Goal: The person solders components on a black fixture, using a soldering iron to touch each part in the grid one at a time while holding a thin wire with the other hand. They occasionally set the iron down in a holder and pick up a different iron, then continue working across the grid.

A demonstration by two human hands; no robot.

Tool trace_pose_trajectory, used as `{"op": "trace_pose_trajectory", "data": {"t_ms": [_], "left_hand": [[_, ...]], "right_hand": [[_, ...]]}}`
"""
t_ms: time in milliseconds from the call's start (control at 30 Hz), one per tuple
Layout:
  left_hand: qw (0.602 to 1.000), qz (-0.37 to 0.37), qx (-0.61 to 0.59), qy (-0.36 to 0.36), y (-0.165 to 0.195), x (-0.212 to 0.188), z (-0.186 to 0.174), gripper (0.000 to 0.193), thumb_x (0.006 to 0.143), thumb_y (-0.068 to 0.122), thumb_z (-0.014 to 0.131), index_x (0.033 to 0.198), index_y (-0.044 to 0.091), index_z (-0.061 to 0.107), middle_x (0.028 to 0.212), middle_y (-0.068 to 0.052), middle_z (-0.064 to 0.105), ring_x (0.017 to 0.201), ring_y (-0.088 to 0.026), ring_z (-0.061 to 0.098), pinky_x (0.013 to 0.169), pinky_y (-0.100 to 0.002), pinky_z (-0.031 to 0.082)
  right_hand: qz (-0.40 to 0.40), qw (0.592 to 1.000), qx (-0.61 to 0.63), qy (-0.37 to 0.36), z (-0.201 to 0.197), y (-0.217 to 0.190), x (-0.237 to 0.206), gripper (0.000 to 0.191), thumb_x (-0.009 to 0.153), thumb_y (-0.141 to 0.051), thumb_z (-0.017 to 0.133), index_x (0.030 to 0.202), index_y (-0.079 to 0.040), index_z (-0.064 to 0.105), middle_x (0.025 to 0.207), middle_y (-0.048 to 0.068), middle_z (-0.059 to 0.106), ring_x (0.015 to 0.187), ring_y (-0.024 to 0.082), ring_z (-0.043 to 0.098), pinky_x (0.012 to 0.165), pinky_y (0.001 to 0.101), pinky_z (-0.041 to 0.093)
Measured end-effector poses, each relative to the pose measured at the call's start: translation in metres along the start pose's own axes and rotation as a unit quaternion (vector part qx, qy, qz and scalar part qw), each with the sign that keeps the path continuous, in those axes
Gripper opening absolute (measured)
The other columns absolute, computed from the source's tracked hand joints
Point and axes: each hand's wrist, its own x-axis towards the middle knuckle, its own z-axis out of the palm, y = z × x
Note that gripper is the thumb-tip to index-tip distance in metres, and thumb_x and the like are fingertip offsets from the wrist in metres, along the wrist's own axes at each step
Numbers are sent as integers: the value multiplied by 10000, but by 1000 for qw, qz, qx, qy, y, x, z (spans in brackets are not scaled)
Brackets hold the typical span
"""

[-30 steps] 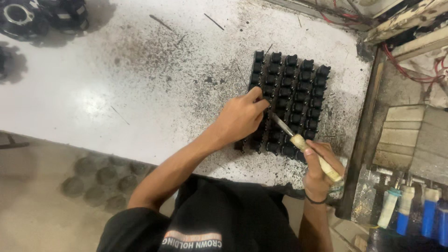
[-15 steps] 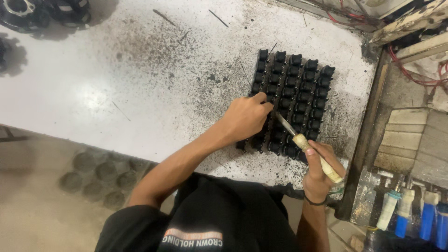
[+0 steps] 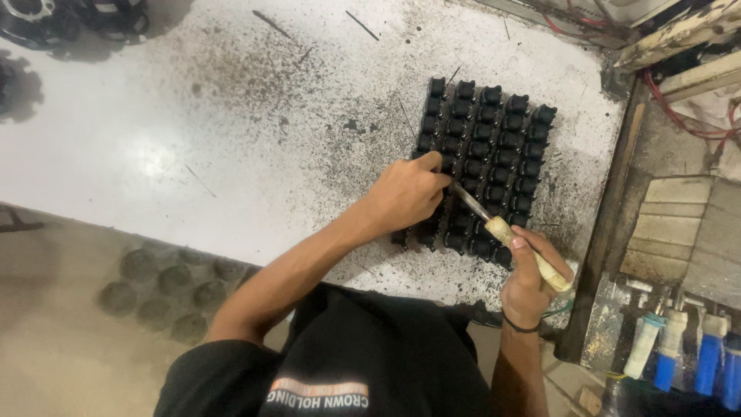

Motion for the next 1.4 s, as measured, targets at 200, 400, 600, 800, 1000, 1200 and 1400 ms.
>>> {"op": "trace_pose_trajectory", "data": {"t_ms": [200, 400, 600, 800, 1000, 1200, 1400], "left_hand": [[999, -23, -42, 12, -6, 4, -4, 191, 813, 69, 719, 972, 89, 824, 879, -126, 680, 745, -333, 705, 686, -452, 583], [998, -39, -38, 13, -4, 4, -5, 170, 816, 89, 721, 957, 93, 816, 890, -125, 696, 749, -339, 705, 680, -456, 580], [999, -42, 3, 7, -1, 5, -2, 131, 821, 105, 698, 901, 95, 801, 874, -121, 682, 718, -355, 697, 644, -476, 571], [999, -28, 8, 31, -1, 4, -1, 112, 810, 106, 695, 874, 90, 784, 864, -117, 673, 699, -358, 689, 621, -478, 564], [999, -9, 20, 41, -2, 6, 4, 81, 820, 93, 680, 867, 55, 734, 872, -116, 667, 672, -350, 685, 595, -461, 560], [998, -8, 22, 51, 7, 3, -7, 107, 832, 90, 683, 918, 26, 688, 900, -136, 631, 657, -352, 670, 583, -456, 555], [996, 13, -19, 87, 15, -19, -14, 169, 828, 62, 669, 990, 26, 702, 941, -130, 610, 712, -333, 674, 598, -443, 554]], "right_hand": [[-40, 996, -74, -35, 1, -8, -4, 147, 959, 26, 690, 1093, 64, 737, 953, 100, 693, 851, 124, 584, 763, 232, 447], [-70, 993, -81, -44, 9, -16, -2, 150, 944, 33, 674, 1083, 69, 716, 977, 116, 706, 900, 159, 631, 799, 254, 493], [-109, 986, -113, -58, 7, -16, -5, 156, 959, 34, 662, 1102, 69, 716, 1017, 147, 713, 882, 171, 647, 799, 250, 500], [-175, 982, -47, -61, 9, -9, -2, 181, 977, 3, 685, 1141, -3, 608, 1043, 120, 724, 970, 190, 698, 937, 319, 555], [-131, 975, -157, -90, 6, -23, -6, 163, 950, 8, 688, 1099, 70, 711, 1030, 190, 723, 925, 210, 687, 847, 323, 539], [-74, 997, -28, -26, 0, -32, 8, 127, 965, 9, 694, 1072, 70, 725, 1015, 200, 742, 854, 234, 714, 778, 319, 553], [-109, 980, -151, -63, -5, -38, -22, 179, 968, 0, 657, 1107, 104, 700, 1005, 204, 718, 981, 256, 697, 941, 330, 542]]}}
